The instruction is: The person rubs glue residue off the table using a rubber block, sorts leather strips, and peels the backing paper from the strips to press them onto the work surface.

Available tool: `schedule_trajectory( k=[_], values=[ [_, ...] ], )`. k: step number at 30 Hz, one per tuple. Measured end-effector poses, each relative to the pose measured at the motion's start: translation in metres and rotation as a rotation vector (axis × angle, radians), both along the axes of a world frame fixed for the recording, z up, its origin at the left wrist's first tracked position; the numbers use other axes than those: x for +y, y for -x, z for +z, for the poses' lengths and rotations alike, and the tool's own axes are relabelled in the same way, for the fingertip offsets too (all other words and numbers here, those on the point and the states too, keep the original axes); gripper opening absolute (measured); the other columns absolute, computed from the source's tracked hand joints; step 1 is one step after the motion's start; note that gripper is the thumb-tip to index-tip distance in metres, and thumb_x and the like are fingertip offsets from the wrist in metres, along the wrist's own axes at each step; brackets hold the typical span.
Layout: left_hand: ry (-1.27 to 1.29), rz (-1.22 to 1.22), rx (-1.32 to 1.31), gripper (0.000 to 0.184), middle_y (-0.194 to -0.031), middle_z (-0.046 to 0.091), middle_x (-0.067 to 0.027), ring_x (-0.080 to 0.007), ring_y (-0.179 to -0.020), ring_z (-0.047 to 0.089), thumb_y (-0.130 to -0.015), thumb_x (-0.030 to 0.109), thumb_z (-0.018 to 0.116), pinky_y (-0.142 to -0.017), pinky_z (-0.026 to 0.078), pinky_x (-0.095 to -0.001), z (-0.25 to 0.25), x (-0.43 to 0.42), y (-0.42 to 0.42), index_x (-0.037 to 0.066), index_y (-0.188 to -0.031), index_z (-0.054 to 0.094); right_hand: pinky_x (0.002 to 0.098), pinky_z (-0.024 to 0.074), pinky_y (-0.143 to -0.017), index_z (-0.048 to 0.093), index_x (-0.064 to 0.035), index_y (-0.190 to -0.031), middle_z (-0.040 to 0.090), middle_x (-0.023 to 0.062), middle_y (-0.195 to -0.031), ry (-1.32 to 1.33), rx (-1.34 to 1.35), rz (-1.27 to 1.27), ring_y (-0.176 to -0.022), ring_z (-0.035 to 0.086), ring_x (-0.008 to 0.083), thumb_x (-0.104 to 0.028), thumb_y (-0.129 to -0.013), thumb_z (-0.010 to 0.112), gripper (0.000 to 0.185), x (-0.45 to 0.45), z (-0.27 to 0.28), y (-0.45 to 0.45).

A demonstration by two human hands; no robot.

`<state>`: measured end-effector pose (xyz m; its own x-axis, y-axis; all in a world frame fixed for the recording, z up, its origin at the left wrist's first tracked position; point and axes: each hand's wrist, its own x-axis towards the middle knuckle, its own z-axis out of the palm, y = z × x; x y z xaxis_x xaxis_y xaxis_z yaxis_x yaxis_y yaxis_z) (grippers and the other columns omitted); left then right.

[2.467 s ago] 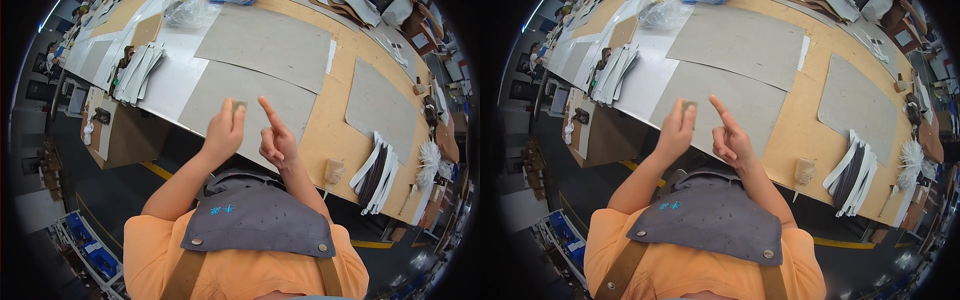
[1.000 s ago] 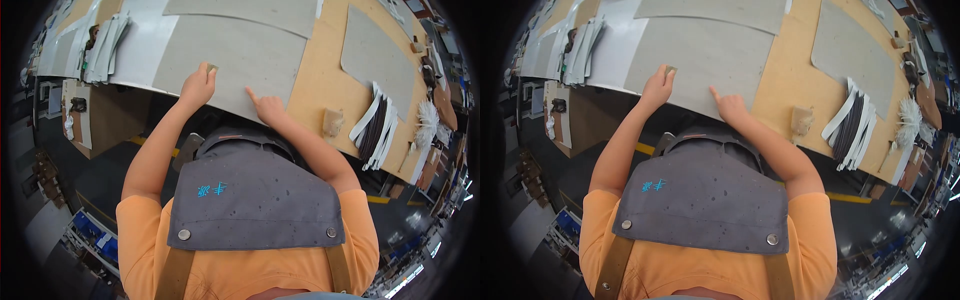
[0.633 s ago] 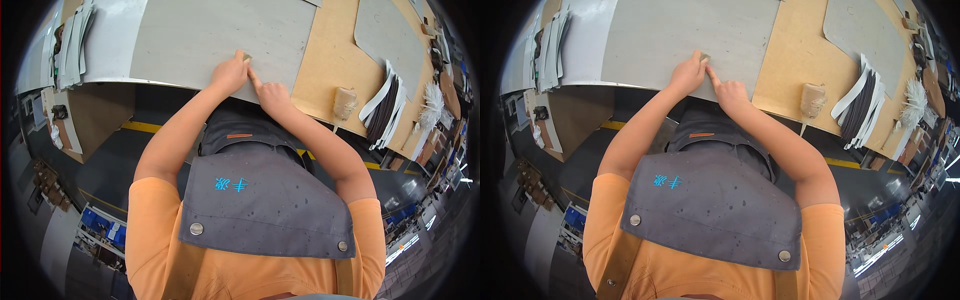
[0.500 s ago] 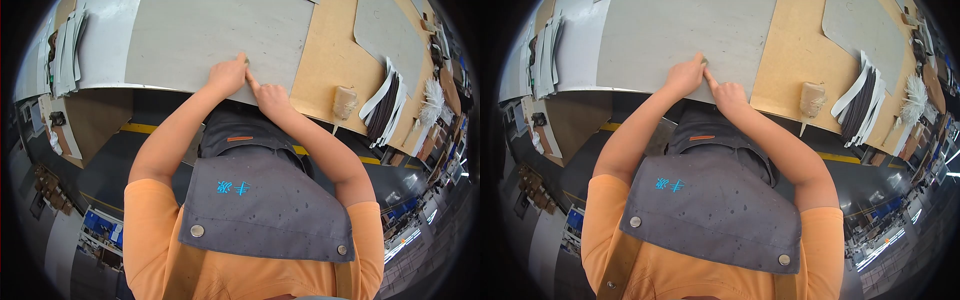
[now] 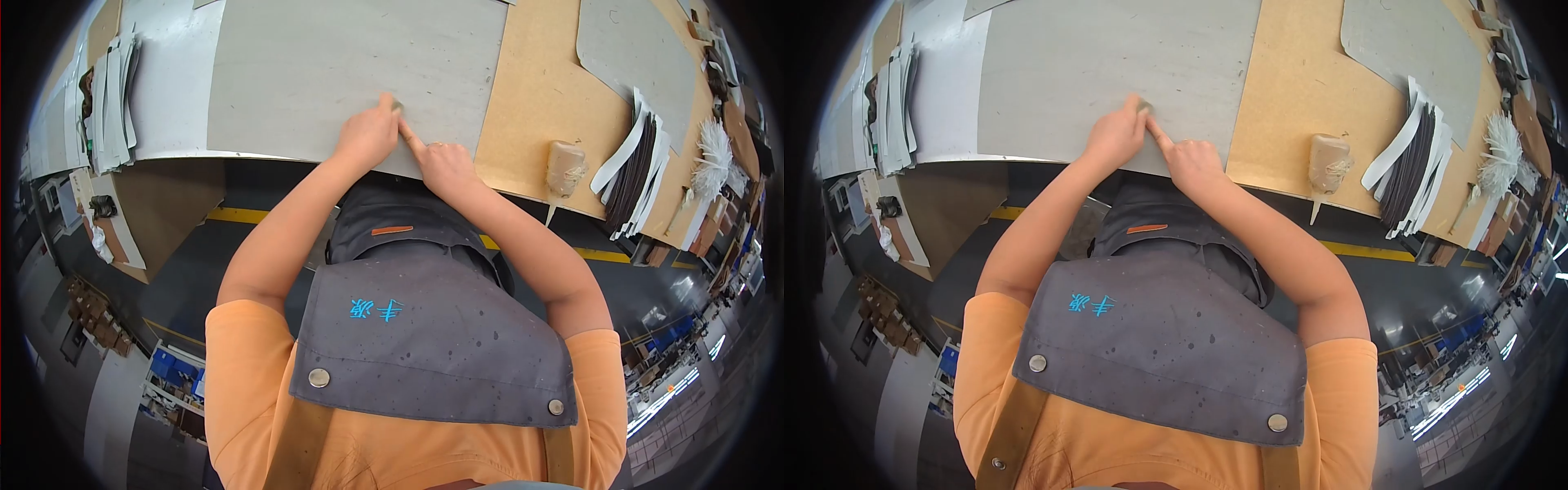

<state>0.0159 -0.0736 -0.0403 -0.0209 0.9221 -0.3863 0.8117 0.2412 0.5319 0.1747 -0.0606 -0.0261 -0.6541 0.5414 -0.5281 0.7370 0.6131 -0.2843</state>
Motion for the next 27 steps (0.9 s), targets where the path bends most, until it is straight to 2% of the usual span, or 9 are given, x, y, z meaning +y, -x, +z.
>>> schedule_trajectory(
  k=[3, 6, 9, 15, 18, 21, 24, 27],
  values=[
    [0.079, -0.099, 0.070, 0.016, -0.068, 0.062, -0.0191, -0.0377, -0.065, 0.062, -0.089, 0.016, 0.045, -0.057, 0.048, -0.0469, 0.002, 0.002, -0.003, 0.003, -0.097, 0.044, 0.0359, 0.0475, -0.048, 0.013, -0.0208, -0.146, 0.062, 0.0117, -0.064, 0.011, 0.011, -0.005, -0.055, 0.062, 0.0257, -0.003, -0.072, 0.051, 0.085, 0.000, -0.004, -0.001],
    [0.033, -0.118, 0.085, 0.013, -0.069, 0.063, -0.0181, -0.0365, -0.066, 0.063, -0.086, 0.012, 0.047, -0.057, 0.048, -0.0453, 0.008, -0.003, -0.003, 0.003, -0.095, 0.044, 0.0328, 0.0496, -0.052, 0.018, -0.0194, -0.145, 0.063, 0.0104, -0.066, 0.028, -0.030, 0.042, -0.058, 0.063, 0.0226, -0.003, -0.073, 0.055, 0.082, 0.004, 0.008, 0.001],
    [0.077, -0.168, 0.169, 0.012, -0.069, 0.063, -0.0169, -0.0354, -0.066, 0.063, -0.084, 0.010, 0.047, -0.056, 0.049, -0.0438, 0.008, -0.010, 0.002, 0.004, -0.095, 0.044, 0.0325, 0.0490, -0.053, 0.016, -0.0212, -0.145, 0.063, 0.0095, -0.066, 0.046, 0.004, 0.039, -0.058, 0.063, 0.0218, -0.003, -0.073, 0.054, 0.084, -0.001, 0.008, 0.003],
    [0.073, -0.217, 0.216, 0.013, -0.070, 0.063, -0.0171, -0.0354, -0.066, 0.063, -0.084, 0.009, 0.047, -0.055, 0.048, -0.0439, 0.009, -0.027, 0.020, 0.004, -0.095, 0.043, 0.0327, 0.0489, -0.053, 0.013, -0.0231, -0.146, 0.063, 0.0090, -0.066, 0.111, -0.051, 0.046, -0.058, 0.063, 0.0216, -0.002, -0.073, 0.053, 0.086, 0.003, 0.014, 0.007],
    [0.109, -0.116, 0.201, 0.014, -0.071, 0.063, -0.0170, -0.0353, -0.066, 0.063, -0.083, 0.009, 0.047, -0.055, 0.048, -0.0441, 0.015, -0.021, 0.017, 0.004, -0.096, 0.043, 0.0323, 0.0489, -0.053, 0.013, -0.0235, -0.146, 0.064, 0.0089, -0.066, 0.096, -0.022, 0.036, -0.058, 0.063, 0.0217, -0.002, -0.073, 0.053, 0.086, 0.001, 0.010, 0.006],
    [0.051, -0.202, 0.164, 0.014, -0.068, 0.062, -0.0168, -0.0365, -0.062, 0.061, -0.090, 0.017, 0.043, -0.051, 0.047, -0.0449, 0.006, -0.008, 0.006, 0.005, -0.097, 0.041, 0.0322, 0.0489, -0.053, 0.012, -0.0242, -0.146, 0.064, 0.0084, -0.067, 0.117, -0.046, 0.035, -0.059, 0.064, 0.0219, -0.002, -0.074, 0.053, 0.086, 0.002, 0.009, 0.007],
    [0.017, -0.295, 0.161, 0.014, -0.067, 0.062, -0.0169, -0.0362, -0.063, 0.061, -0.090, 0.017, 0.043, -0.051, 0.046, -0.0444, 0.002, -0.009, 0.012, 0.005, -0.097, 0.041, 0.0343, 0.0462, -0.046, 0.017, -0.0252, -0.145, 0.061, 0.0097, -0.061, 0.050, 0.049, 0.025, -0.052, 0.061, 0.0246, -0.001, -0.070, 0.053, 0.087, -0.001, 0.002, 0.003],
    [0.020, -0.301, 0.173, 0.014, -0.067, 0.062, -0.0167, -0.0359, -0.062, 0.061, -0.089, 0.017, 0.044, -0.051, 0.046, -0.0446, 0.004, -0.012, 0.015, 0.005, -0.097, 0.042, 0.0323, 0.0484, -0.052, 0.012, -0.0248, -0.146, 0.063, 0.0077, -0.065, 0.102, -0.023, 0.058, -0.057, 0.063, 0.0222, -0.002, -0.073, 0.054, 0.087, 0.003, 0.010, 0.005]
  ],
)
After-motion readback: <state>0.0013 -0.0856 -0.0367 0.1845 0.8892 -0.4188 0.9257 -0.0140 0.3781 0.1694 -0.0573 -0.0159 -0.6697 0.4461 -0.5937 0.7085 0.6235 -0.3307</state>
